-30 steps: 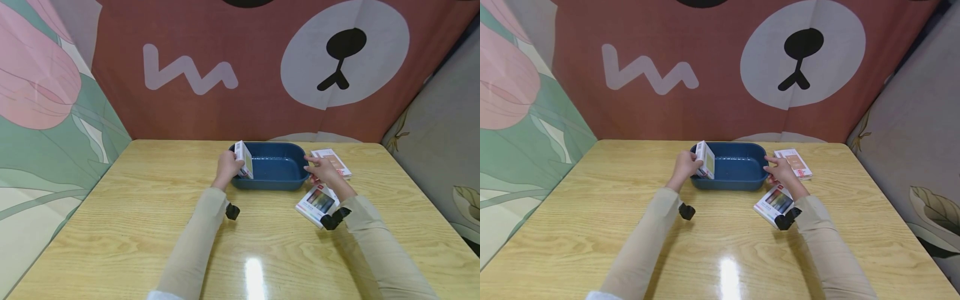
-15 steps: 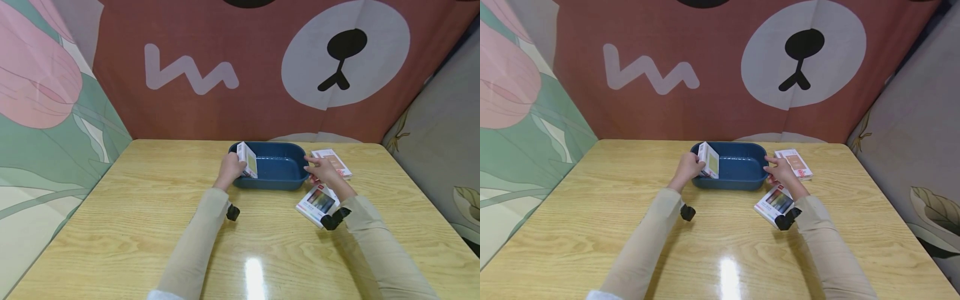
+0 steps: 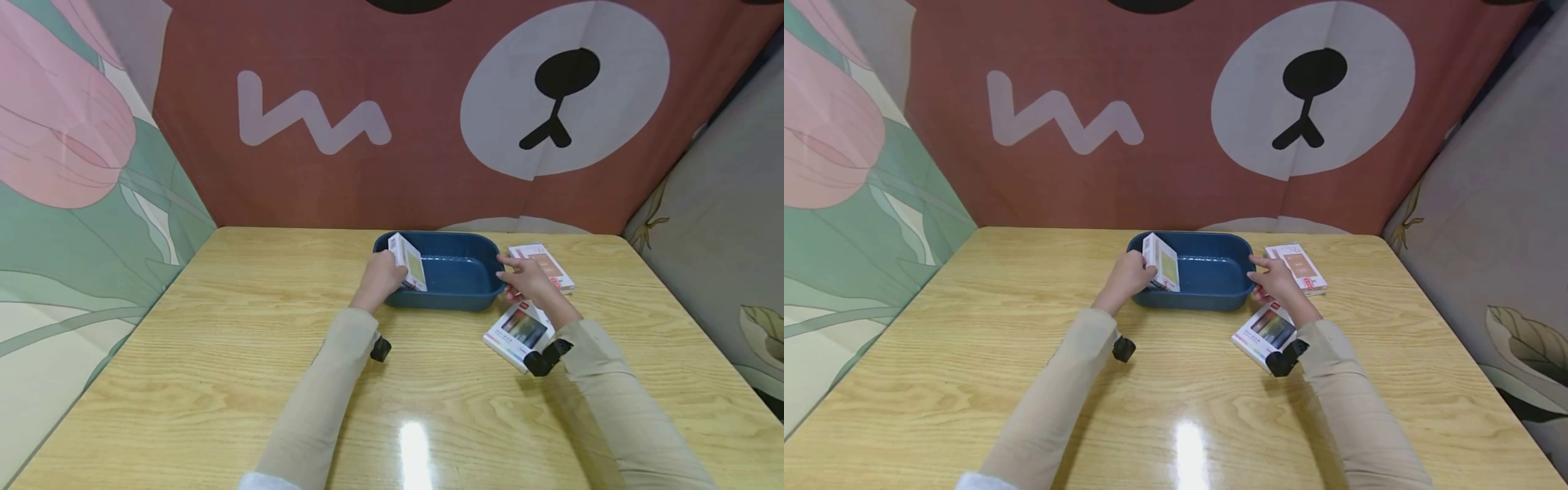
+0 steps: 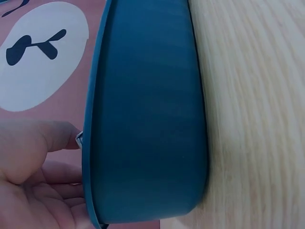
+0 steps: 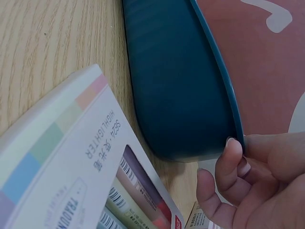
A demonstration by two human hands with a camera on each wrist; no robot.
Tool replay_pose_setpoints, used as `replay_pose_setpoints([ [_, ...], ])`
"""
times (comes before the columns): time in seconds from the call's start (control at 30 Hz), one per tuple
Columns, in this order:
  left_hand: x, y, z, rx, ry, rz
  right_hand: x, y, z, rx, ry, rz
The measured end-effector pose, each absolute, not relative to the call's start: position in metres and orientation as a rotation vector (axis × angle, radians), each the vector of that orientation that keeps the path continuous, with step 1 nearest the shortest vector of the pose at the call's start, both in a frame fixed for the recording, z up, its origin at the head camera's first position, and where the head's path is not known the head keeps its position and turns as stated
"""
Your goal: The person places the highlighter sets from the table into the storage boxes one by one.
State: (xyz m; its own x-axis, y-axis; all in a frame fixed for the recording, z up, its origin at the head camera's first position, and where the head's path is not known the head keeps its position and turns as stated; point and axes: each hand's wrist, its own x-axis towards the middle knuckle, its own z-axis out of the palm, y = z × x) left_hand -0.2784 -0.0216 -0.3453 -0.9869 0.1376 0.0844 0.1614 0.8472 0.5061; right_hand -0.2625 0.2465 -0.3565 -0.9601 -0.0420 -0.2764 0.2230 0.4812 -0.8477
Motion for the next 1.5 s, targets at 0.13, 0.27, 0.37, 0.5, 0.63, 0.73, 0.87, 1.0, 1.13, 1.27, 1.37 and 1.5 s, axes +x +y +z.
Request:
replay_pose_setpoints([
  [0.13, -0.279, -0.023, -0.347, -0.26, -2.902, -0.701, -0.263, 0.247, -0.357, 0.153, 2.479, -1.469],
  [0.27, -0.28, -0.024, -0.349, -0.28, -2.864, -0.66, -0.263, 0.247, -0.357, 0.151, 2.486, -1.463],
  [0.37, -0.28, -0.026, -0.35, -0.311, -2.862, -0.692, -0.263, 0.248, -0.357, 0.138, 2.484, -1.464],
  [0.5, -0.281, -0.03, -0.352, -0.368, -2.782, -0.702, -0.262, 0.248, -0.357, 0.122, 2.477, -1.473],
  [0.63, -0.283, -0.036, -0.353, -0.39, -2.655, -0.711, -0.262, 0.247, -0.357, 0.131, 2.481, -1.473],
  [0.73, -0.284, -0.042, -0.353, -0.398, -2.617, -0.763, -0.262, 0.247, -0.357, 0.134, 2.478, -1.479],
  [0.87, -0.287, -0.049, -0.354, -0.427, -2.62, -0.796, -0.262, 0.247, -0.357, 0.127, 2.474, -1.488],
  [1.0, -0.291, -0.055, -0.356, -0.445, -2.663, -0.817, -0.262, 0.248, -0.358, 0.126, 2.473, -1.493],
  [1.13, -0.294, -0.06, -0.359, -0.445, -2.712, -0.861, -0.262, 0.249, -0.359, 0.13, 2.471, -1.497],
  [1.27, -0.296, -0.062, -0.36, -0.416, -2.745, -0.918, -0.26, 0.251, -0.36, 0.092, 2.452, -1.52],
  [1.37, -0.298, -0.064, -0.362, -0.378, -2.771, -0.981, -0.259, 0.253, -0.36, 0.07, 2.425, -1.544],
  [1.5, -0.3, -0.068, -0.364, -0.354, -2.79, -1.104, -0.26, 0.254, -0.36, 0.068, 2.404, -1.556],
])
